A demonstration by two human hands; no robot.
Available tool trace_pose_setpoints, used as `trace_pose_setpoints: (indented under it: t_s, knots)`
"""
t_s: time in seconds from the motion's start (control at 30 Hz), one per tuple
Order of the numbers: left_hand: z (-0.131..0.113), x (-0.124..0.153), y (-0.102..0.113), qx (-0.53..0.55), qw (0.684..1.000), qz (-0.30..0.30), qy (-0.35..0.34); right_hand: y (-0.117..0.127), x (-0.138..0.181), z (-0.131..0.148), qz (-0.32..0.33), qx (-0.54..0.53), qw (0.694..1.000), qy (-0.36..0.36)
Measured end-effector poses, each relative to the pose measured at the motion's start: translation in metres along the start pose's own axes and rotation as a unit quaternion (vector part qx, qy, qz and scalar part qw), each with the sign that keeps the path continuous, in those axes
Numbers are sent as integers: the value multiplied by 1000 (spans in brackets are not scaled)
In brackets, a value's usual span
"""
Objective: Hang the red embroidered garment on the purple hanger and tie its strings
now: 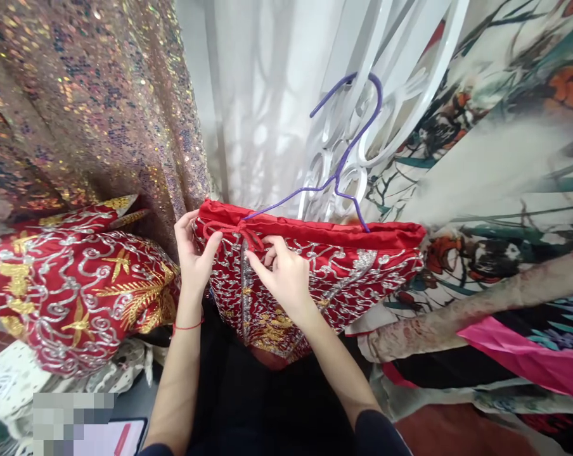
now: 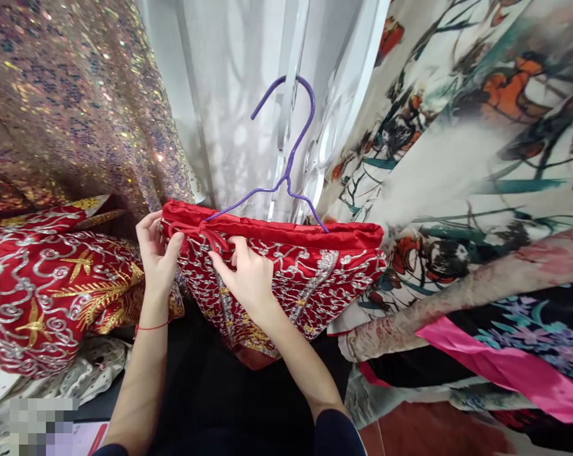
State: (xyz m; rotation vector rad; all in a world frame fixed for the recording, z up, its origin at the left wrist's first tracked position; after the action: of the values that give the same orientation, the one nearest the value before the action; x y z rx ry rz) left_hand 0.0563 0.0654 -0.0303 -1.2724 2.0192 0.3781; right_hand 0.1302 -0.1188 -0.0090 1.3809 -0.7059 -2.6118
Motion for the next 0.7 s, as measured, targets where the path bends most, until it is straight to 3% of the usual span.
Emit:
trace_pose_setpoints:
  t_s: [0.2, 0.33, 0.43, 0.57, 0.7]
  knots:
    - [16, -6, 1, 18, 1000, -1, 21, 10, -7, -10, 24, -3, 1000, -6]
    - [23, -4, -2, 29, 999, -21, 29, 30, -12, -12, 43, -34, 998, 44]
    - [23, -4, -5, 43, 998, -28, 29, 54, -19, -14, -47, -7, 993, 103]
    - [22, -7, -9, 29, 998, -55, 27, 77, -26, -25, -181, 110, 963, 164]
    - [22, -6, -12, -38, 997, -66, 11, 75, -26, -32, -152, 139, 963, 172]
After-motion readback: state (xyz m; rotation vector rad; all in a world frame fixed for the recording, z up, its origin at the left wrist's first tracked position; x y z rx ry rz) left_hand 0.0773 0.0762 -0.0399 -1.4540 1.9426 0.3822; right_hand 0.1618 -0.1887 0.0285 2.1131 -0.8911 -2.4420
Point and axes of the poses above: each hand's wrist, its own x-axis away from the middle knuckle, its own y-axis out of the back of the hand, z = x × y, the point moved 4 cm from there along -x, towards the middle knuckle, and after that the axes turned 8 degrees about -z, right-handed, at the moved point
